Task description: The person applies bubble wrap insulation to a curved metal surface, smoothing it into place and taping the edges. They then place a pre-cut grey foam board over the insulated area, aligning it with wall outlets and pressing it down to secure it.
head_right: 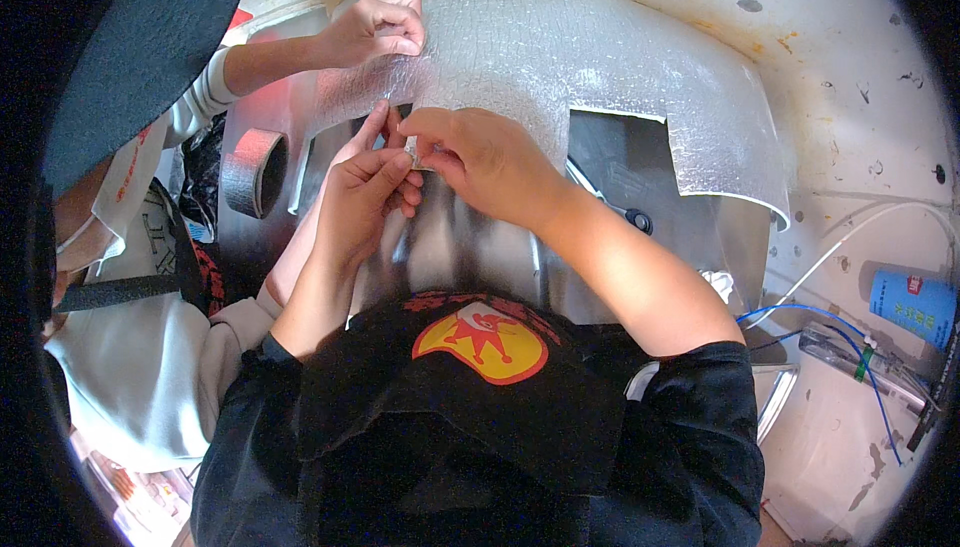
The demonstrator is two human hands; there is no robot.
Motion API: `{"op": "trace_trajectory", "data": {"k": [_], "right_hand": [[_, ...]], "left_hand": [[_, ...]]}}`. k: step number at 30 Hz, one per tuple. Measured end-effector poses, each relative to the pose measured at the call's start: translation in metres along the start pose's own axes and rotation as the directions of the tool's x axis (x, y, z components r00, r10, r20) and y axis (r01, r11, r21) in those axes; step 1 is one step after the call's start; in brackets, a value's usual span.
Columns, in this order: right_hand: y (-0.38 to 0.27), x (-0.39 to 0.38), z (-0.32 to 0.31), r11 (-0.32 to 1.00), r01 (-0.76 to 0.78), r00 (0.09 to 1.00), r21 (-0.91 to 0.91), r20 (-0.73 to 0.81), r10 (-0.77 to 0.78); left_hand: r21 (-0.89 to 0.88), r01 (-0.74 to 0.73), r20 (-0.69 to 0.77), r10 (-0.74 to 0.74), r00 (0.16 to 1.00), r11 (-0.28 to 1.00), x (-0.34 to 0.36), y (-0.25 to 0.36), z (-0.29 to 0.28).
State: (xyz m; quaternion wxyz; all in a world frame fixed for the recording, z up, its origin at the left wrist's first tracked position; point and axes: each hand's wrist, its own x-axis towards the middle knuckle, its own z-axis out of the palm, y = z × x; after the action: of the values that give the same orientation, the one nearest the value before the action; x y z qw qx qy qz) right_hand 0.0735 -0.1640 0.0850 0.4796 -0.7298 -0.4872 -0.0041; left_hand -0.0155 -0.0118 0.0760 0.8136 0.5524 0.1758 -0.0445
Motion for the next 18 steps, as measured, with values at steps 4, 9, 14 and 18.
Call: {"op": "trace_trajectory", "data": {"k": [4, 9, 14, 18], "right_hand": [[-0.007, 0.007, -0.009, 0.982, -0.172, 0.978, 0.075, 0.135, 0.161], [-0.013, 0.027, -0.018, 0.988, 0.044, 0.902, -0.149, 0.43, 0.025], [-0.006, 0.033, -0.019, 0.971, 0.228, 0.846, -0.076, 0.508, -0.159], [-0.006, 0.039, -0.021, 0.954, 0.299, 0.833, -0.002, 0.488, -0.26]], "left_hand": [[0.052, -0.007, 0.011, 0.007, 1.0, 0.999, 0.003, -0.005, -0.004], [0.096, -0.017, 0.013, 0.016, 1.0, 0.995, 0.002, -0.014, -0.007], [0.108, 0.01, 0.026, -0.013, 1.0, 0.994, 0.001, -0.013, -0.008], [0.023, 0.045, -0.002, -0.045, 0.999, 0.999, -0.002, -0.006, -0.001]]}}
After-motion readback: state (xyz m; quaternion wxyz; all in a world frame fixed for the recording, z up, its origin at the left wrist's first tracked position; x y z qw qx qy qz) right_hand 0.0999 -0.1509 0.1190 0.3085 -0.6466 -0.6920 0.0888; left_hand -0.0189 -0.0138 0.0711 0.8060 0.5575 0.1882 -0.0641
